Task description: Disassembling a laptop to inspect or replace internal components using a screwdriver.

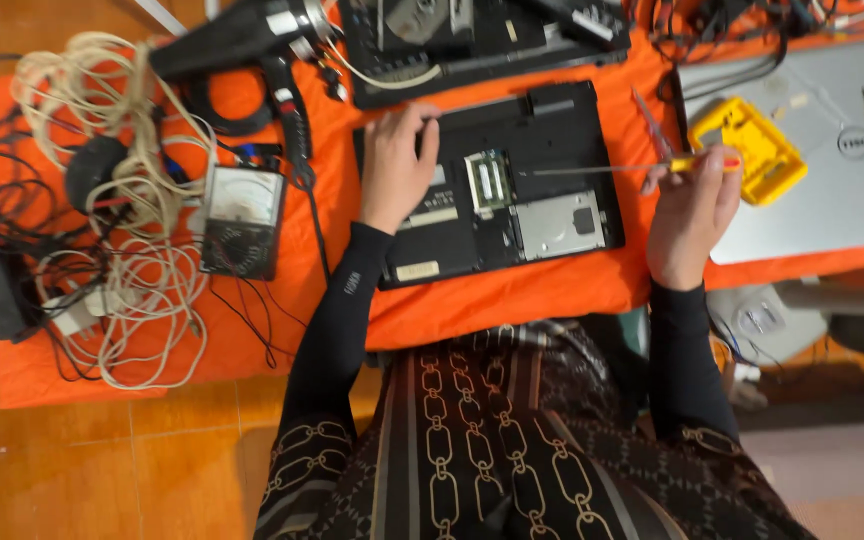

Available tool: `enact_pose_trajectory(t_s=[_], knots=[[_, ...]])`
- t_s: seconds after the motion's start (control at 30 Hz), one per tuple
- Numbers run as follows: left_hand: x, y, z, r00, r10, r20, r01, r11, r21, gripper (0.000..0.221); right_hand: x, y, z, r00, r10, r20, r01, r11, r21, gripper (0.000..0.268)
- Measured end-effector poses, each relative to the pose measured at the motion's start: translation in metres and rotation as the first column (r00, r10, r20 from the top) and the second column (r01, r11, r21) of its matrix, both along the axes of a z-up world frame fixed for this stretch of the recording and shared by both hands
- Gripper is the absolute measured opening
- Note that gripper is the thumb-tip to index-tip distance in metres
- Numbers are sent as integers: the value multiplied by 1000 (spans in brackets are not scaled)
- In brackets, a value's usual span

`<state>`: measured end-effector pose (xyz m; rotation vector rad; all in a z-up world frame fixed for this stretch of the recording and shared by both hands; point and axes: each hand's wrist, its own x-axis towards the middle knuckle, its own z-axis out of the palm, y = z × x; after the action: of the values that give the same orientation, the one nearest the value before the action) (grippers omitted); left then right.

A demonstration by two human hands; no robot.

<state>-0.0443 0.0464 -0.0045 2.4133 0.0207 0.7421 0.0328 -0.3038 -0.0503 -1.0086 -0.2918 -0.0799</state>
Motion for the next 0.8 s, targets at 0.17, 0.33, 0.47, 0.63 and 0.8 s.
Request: enact_pose_trajectory(t_s=[0.17,0.33,0.47,0.63,0.8], knots=[[2,4,-12,1000,-8,3,7,1000,16,9,-12,-2,12,1000,10,22,-7,995,-97,20],[2,6,-20,998,-3,55,1,999,43,10,-28,-1,27,998,60,29,-54,982,-179,23],[4,9,-26,996,-6,93,2,999,44,11,-40,9,42,992,92,82,-62,948,-313,25],[4,10,-28,990,-11,138,9,1000,16,12,-47,18,50,978,172,121,-112,912,-394,26],[10,15,-41,989,3,150,2,999,-32,3,-48,24,54,975,162,153,-58,848,-527,31]])
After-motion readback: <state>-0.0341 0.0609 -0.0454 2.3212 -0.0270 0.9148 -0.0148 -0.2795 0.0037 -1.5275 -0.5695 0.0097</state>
